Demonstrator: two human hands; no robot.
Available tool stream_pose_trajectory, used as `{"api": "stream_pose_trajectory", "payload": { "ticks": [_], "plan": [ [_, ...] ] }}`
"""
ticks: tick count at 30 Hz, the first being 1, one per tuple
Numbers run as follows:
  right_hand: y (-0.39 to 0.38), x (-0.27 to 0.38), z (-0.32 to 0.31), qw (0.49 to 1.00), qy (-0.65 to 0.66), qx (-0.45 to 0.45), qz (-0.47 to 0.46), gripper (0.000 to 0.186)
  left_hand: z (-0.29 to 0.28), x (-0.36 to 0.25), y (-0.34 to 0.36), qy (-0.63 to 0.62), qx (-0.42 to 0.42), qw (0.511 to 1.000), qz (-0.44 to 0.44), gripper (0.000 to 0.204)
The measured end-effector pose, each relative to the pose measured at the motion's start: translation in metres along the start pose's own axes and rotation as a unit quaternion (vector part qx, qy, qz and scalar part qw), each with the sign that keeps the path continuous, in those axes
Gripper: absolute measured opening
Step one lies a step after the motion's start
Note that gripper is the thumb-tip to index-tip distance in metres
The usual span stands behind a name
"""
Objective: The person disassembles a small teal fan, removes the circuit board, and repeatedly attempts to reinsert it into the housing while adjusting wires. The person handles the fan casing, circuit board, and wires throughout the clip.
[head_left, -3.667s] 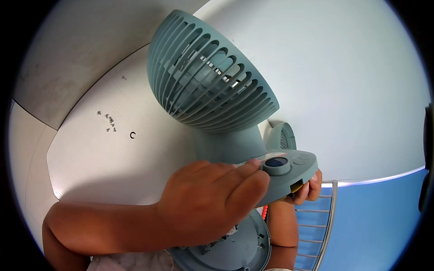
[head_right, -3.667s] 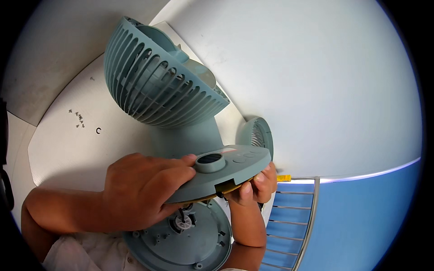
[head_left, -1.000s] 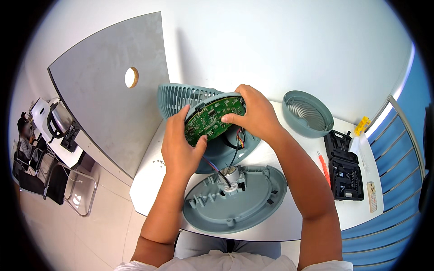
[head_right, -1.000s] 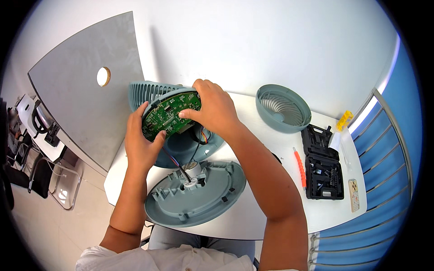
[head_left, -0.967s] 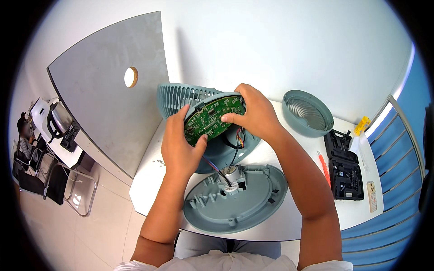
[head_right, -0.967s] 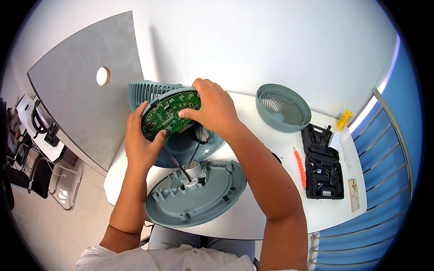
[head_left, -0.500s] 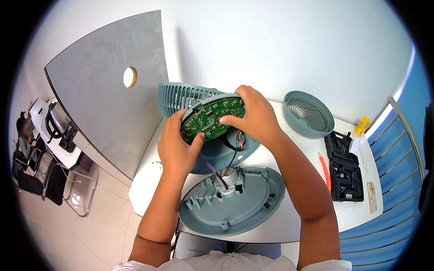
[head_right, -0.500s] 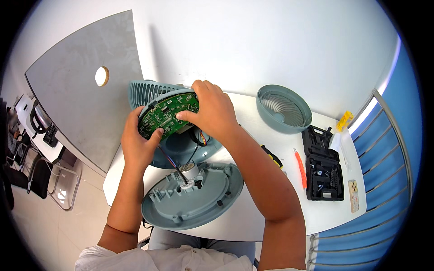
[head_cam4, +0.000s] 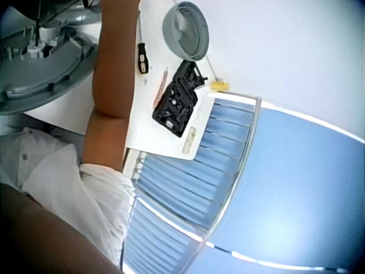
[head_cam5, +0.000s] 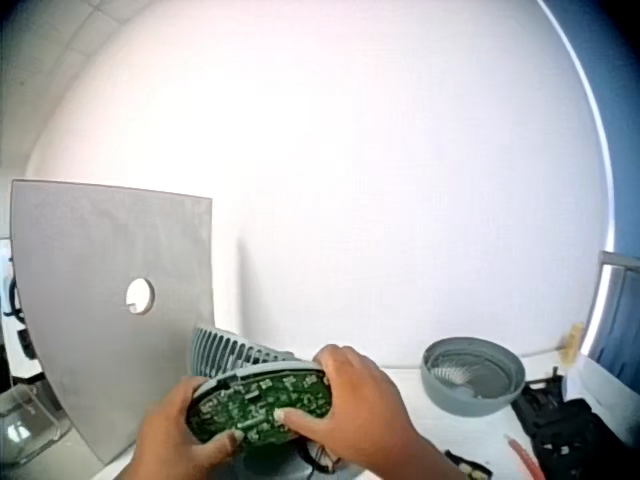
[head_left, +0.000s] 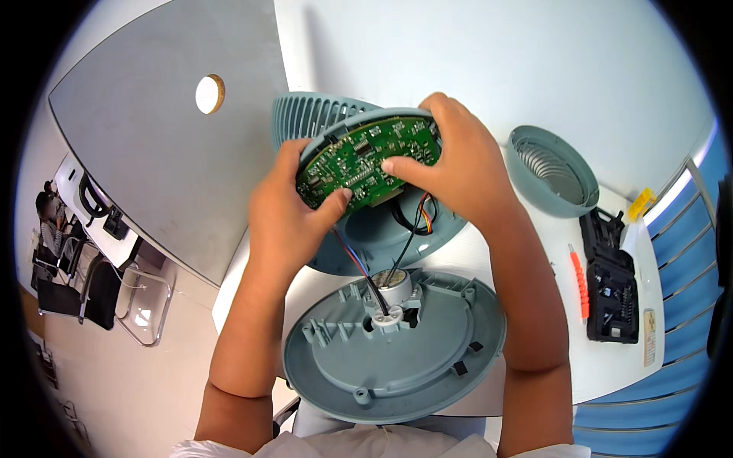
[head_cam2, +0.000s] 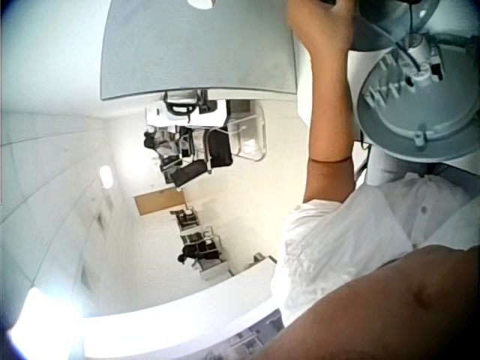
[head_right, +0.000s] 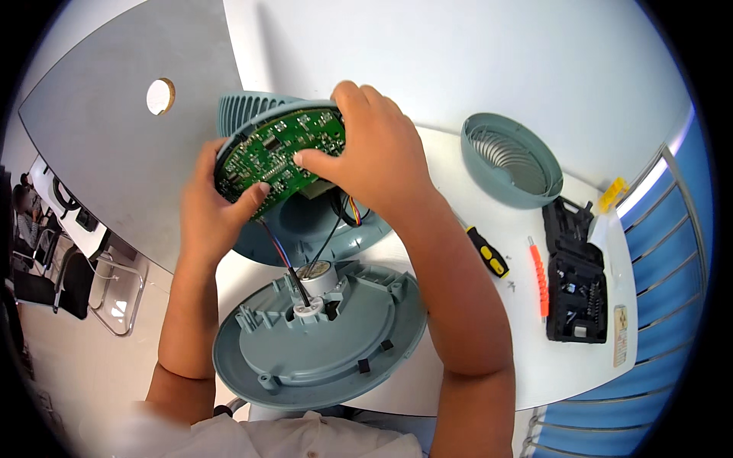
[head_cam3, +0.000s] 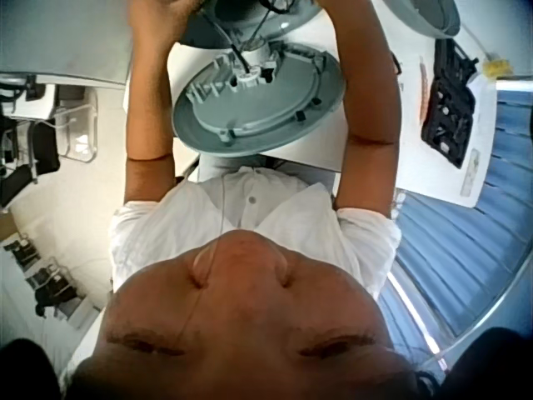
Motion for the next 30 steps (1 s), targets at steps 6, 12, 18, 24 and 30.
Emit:
{"api": "stream_pose_trajectory", "payload": {
  "ticks": [6,12,18,24,30],
  "plan": [
    [0.004,-0.006,0.002,0.999,0.008,0.034,0.016,0.049,0.006,0.011,0.002,-0.053,-0.002,0.999,0.0,0.047],
    [0.005,-0.003,0.004,1.0,-0.012,-0.007,-0.02,0.046,0.004,0.013,-0.003,-0.089,-0.036,0.995,0.038,0.053],
    [0.0,-0.014,0.002,0.999,0.046,-0.01,0.024,0.045,-0.003,-0.003,-0.011,0.027,-0.13,0.977,0.167,0.072],
    [-0.001,-0.015,-0.002,0.998,0.057,-0.023,0.01,0.041,-0.002,-0.021,-0.019,0.102,-0.172,0.949,0.243,0.06],
    [-0.003,-0.018,-0.003,0.998,0.04,-0.034,0.014,0.045,0.001,-0.017,-0.015,0.068,-0.141,0.961,0.229,0.061]
  ]
}}
Point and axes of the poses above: each hand's wrist, its own y-axis towards the middle knuckle, its own z-axis out of the palm, x = y × z, the point moved 9 cm from there along y, towards the middle knuckle, and after that the axes turned 13 degrees about y, right-handed, at the moved point
